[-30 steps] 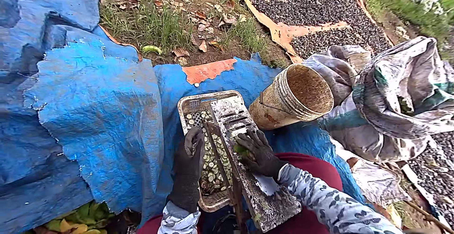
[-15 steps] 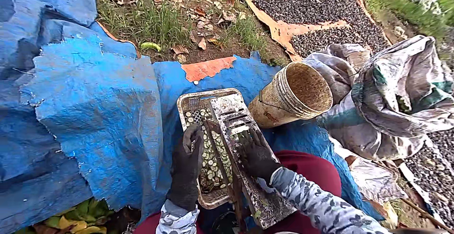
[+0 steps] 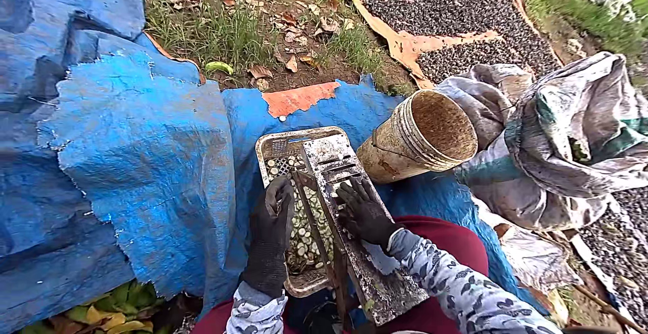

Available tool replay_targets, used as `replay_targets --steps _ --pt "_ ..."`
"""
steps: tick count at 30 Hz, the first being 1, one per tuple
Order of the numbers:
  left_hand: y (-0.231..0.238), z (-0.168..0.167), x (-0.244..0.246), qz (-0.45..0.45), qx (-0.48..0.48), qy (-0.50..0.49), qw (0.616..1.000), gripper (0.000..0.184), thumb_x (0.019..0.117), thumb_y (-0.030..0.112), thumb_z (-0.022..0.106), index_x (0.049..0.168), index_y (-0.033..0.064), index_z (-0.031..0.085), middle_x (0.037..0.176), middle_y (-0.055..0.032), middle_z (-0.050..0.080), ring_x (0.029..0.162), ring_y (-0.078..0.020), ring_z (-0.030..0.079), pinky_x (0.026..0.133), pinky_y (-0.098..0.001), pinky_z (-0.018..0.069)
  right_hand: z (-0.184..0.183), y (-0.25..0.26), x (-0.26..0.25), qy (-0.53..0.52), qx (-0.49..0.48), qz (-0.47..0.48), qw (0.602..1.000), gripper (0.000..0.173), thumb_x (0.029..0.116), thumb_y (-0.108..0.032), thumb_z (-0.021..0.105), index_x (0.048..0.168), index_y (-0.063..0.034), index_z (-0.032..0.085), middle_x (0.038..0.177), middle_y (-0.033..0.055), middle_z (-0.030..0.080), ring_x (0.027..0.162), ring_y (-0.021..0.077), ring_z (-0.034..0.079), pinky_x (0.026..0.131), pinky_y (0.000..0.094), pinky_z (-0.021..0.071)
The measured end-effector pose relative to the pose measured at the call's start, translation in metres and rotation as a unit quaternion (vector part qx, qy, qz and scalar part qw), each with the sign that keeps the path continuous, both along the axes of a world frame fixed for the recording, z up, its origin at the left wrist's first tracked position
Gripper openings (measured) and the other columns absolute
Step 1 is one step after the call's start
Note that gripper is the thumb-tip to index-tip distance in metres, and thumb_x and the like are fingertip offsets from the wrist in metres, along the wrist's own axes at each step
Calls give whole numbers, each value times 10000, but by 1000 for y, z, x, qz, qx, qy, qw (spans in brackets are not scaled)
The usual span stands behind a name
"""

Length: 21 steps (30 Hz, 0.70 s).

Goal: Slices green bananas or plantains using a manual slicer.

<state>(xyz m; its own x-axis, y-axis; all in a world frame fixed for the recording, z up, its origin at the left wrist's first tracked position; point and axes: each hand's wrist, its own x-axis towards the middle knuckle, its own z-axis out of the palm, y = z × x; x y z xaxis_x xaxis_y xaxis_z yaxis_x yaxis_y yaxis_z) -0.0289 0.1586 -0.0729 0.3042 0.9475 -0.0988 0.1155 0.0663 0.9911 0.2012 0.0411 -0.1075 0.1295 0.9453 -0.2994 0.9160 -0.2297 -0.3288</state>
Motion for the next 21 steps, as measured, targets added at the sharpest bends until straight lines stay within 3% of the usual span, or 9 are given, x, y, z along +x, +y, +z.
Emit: replay_targets --steps 4,6,8,11,15,18,21 --pt "3 0 -5 1 9 -18 1000 374 1011 161 608 1349 2 597 1278 -126 669 1160 -118 646 1001 -267 526 6 -84 0 50 109 47 992 641 1010 -489 510 1530 -114 497 1591 81 476 1550 335 292 1266 616 109" --pt "3 -1 -4 -6 19 -4 1000 379 1010 178 609 1345 1 601 1263 -127 675 1147 -121 648 997 -277 525 7 -107 -10 76 128 73 986 620 1025 -500 484 1531 -142 494 1597 67 471 1551 323 294 1261 626 127" --pt "2 -3 -1 -14 22 15 1000 378 1008 199 614 1341 20 610 1250 -116 684 1126 -117 654 977 -286 528 -3 -81 -9 72 144 87 983 625 1030 -489 479 1540 -129 477 1604 86 456 1552 325 289 1267 612 130" --pt "2 -2 -3 -10 8 28 1000 379 1012 183 610 1359 32 603 1265 -112 680 1129 -119 654 981 -290 527 -16 -24 6 54 109 67 990 711 1005 -470 506 1575 -60 400 1632 126 402 1574 331 223 1285 573 51" --pt "1 -7 -13 10 27 9 1000 360 1015 170 589 1324 -15 608 1261 -132 673 1140 -118 649 984 -268 527 -10 -29 -10 32 48 -52 997 970 944 -634 529 1617 3 247 1680 187 272 1589 323 165 1298 530 47" --pt "4 -1 -5 1 35 -17 999 380 1009 165 573 1328 -41 594 1279 -159 657 1150 -140 646 1001 -275 522 5 -2 -14 49 -29 -80 995 766 994 -518 522 1631 -153 302 1711 104 227 1603 299 92 1277 579 -9" --pt "-3 8 1 -8 26 -29 999 386 1009 165 555 1326 -55 585 1271 -170 652 1135 -149 640 994 -279 513 12 -11 -6 74 -18 -66 995 652 1024 -468 515 1593 -172 400 1680 67 321 1601 296 108 1268 588 -43"
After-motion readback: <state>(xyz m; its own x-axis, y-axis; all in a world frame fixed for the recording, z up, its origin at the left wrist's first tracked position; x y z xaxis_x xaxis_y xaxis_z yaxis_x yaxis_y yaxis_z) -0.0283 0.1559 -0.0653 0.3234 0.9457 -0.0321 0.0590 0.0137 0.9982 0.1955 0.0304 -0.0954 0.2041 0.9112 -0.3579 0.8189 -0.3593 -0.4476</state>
